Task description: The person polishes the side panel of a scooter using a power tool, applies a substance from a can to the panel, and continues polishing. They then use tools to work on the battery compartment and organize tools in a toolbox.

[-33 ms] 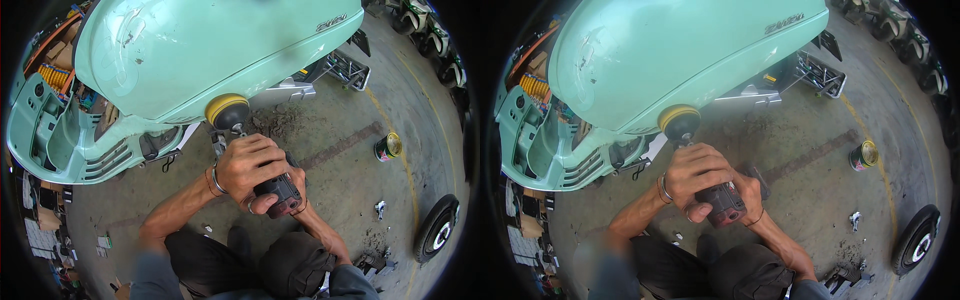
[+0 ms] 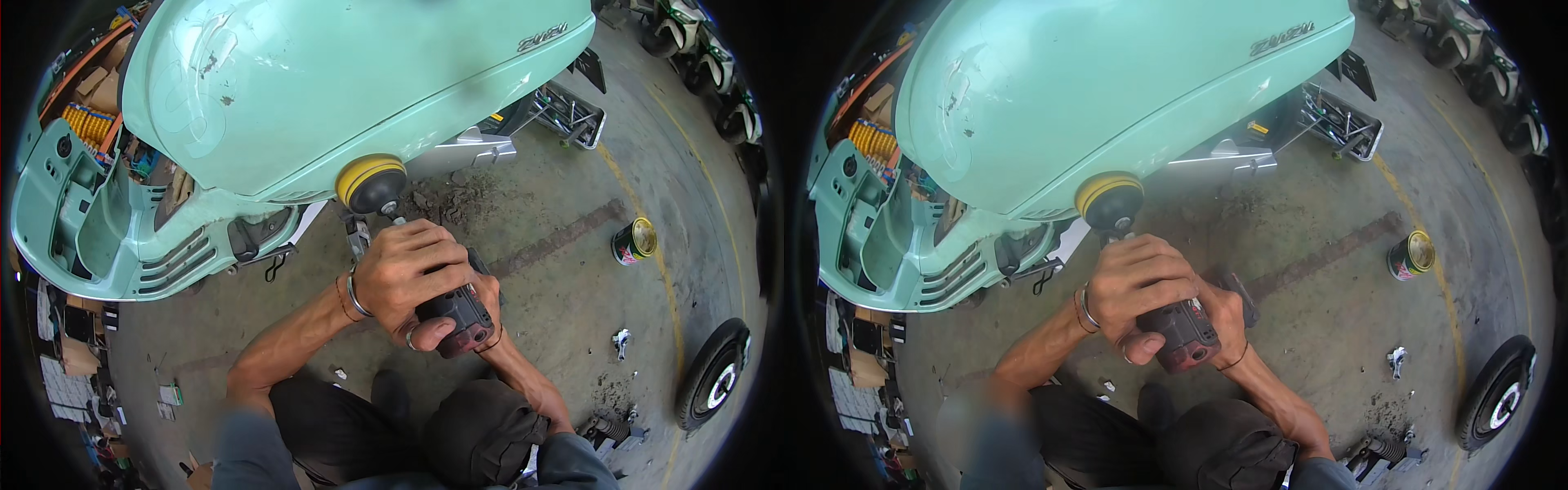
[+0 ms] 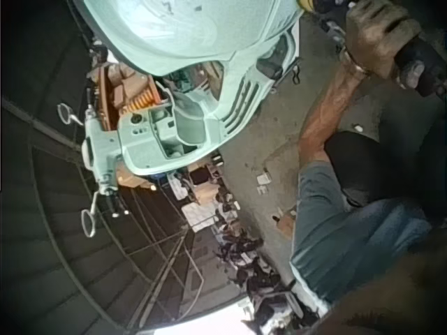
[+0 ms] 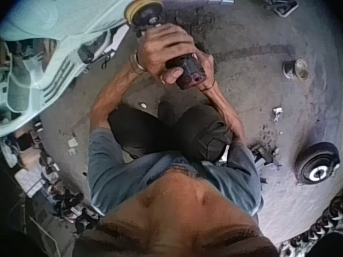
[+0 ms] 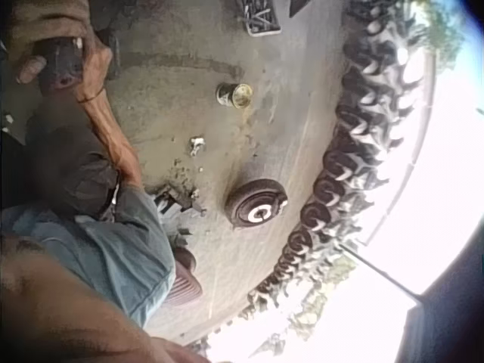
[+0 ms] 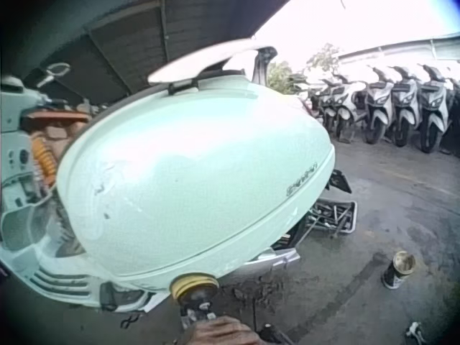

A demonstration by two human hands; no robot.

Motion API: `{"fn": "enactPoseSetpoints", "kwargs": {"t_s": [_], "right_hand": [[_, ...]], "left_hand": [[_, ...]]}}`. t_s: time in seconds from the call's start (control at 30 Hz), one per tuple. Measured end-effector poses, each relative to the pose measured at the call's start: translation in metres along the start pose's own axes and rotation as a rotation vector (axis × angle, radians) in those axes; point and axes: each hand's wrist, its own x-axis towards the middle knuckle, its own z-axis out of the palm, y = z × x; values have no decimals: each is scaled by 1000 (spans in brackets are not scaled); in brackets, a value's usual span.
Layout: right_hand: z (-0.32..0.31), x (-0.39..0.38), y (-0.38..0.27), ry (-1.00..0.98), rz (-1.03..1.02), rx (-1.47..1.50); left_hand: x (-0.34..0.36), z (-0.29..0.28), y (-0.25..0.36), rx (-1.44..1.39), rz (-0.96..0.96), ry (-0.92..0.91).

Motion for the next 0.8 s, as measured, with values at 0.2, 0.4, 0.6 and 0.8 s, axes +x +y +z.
{"fn": "enactPoseSetpoints", "kwargs": {"t_s": [0.2, 0.4, 0.6, 0.8], "right_hand": [[-5, 0, 7, 12, -16, -34], [-17, 2, 16, 8, -10, -31], [-31, 8, 13, 43, 63, -15], [-53, 15, 18, 38, 69, -42]], "left_hand": [[2, 8, -5, -9, 2, 9], [14, 15, -9, 5, 0, 29], [34, 20, -13, 6, -8, 40], [46, 33, -19, 24, -28, 70]]}}
